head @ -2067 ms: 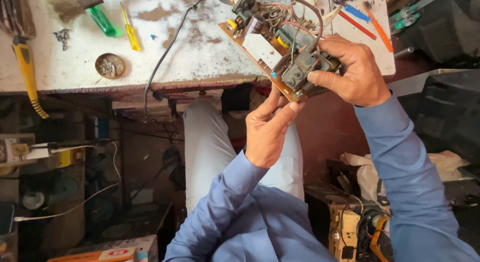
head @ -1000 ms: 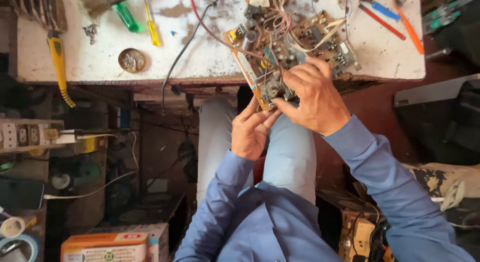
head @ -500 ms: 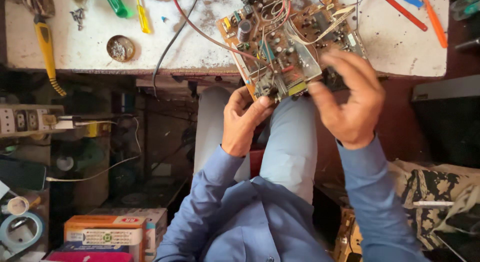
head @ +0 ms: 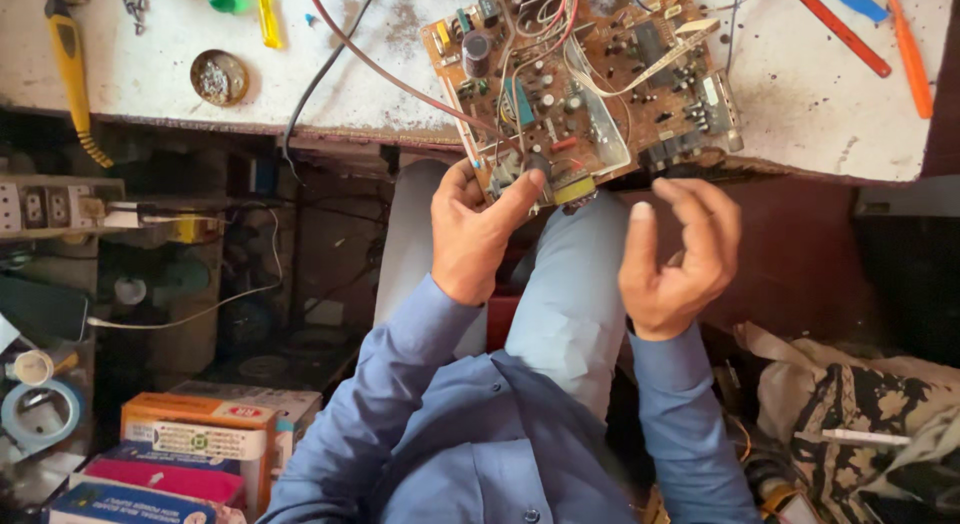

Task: The person cleans a circuit board with a brush, inspects components using a magnifying glass, and manipulates small parts and wires on the board. The person also uses a screwdriver to adjust components on the board.

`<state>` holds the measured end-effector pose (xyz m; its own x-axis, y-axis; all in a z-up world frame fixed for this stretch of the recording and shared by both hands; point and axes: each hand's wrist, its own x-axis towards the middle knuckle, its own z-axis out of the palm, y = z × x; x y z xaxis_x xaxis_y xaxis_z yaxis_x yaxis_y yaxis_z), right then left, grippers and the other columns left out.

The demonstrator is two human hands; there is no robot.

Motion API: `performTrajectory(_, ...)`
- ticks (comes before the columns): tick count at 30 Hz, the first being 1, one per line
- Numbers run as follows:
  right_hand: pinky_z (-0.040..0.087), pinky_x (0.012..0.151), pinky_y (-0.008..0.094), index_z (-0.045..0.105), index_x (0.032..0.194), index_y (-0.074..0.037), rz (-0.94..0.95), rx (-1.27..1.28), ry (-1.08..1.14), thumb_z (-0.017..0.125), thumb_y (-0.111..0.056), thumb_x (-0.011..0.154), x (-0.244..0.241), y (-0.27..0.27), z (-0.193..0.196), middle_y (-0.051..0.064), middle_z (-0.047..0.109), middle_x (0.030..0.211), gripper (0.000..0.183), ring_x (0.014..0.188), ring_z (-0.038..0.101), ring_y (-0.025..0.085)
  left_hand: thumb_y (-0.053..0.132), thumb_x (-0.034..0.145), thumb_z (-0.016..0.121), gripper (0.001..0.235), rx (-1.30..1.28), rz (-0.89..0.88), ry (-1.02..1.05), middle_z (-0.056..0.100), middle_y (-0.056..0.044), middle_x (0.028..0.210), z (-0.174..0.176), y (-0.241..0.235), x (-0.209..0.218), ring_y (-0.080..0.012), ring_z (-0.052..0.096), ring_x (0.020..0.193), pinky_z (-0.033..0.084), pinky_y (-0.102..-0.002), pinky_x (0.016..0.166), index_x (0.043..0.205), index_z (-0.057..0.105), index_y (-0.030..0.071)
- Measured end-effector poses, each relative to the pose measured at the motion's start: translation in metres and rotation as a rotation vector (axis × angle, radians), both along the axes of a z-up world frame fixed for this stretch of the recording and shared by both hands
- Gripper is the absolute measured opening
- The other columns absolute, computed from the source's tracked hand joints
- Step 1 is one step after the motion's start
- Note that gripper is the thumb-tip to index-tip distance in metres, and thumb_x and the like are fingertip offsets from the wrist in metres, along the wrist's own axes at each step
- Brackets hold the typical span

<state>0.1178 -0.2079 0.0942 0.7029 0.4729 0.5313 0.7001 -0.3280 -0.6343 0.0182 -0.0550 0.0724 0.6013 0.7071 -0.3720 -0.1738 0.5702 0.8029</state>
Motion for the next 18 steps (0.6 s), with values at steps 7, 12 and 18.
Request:
performTrajectory(7,0.035,0.112,0.047,0.069,0.125,-0.001,0.388,-0.224,-0.339,0.082,-0.024,0.093,0.004,0.021,0.019,0.012,0.067,0.129,0.041,0.126,0.060,0.031,0.007,0.086,0.081,0.042,0.078,0.001,-0.034,0.075,-0.010,0.104,-0.012,0.002,-0.007,-0.0127,0.072,0.089,0.059,-0.025,0.077,0.121,0.061,-0.007)
performTrajectory(12,0.031,0.119,0.047,0.065,0.134,-0.002,0.426,-0.339,-0.421,0.086,-0.037,0.092,-0.006,0.040,0.029,0.013,0.066,0.139,0.059,0.137,0.057,0.027,0.005,0.086,0.078,0.030,0.090,0.005,-0.123,0.075,-0.011,0.100,-0.007,0.004,-0.007,-0.0155,0.073,0.085,0.060,-0.029,0.071,0.111,0.066,-0.006)
performTrajectory(18,0.031,0.121,0.050,0.060,0.141,0.000,0.408,-0.367,-0.461,0.086,-0.040,0.089,-0.007,0.034,0.016,0.014,0.060,0.145,0.070,0.141,0.053,0.030,0.008,0.089,0.081,0.035,0.103,0.022,-0.199,0.075,-0.010,0.103,-0.032,-0.004,0.001,-0.0133,0.071,0.089,0.060,-0.028,0.078,0.115,0.068,-0.009)
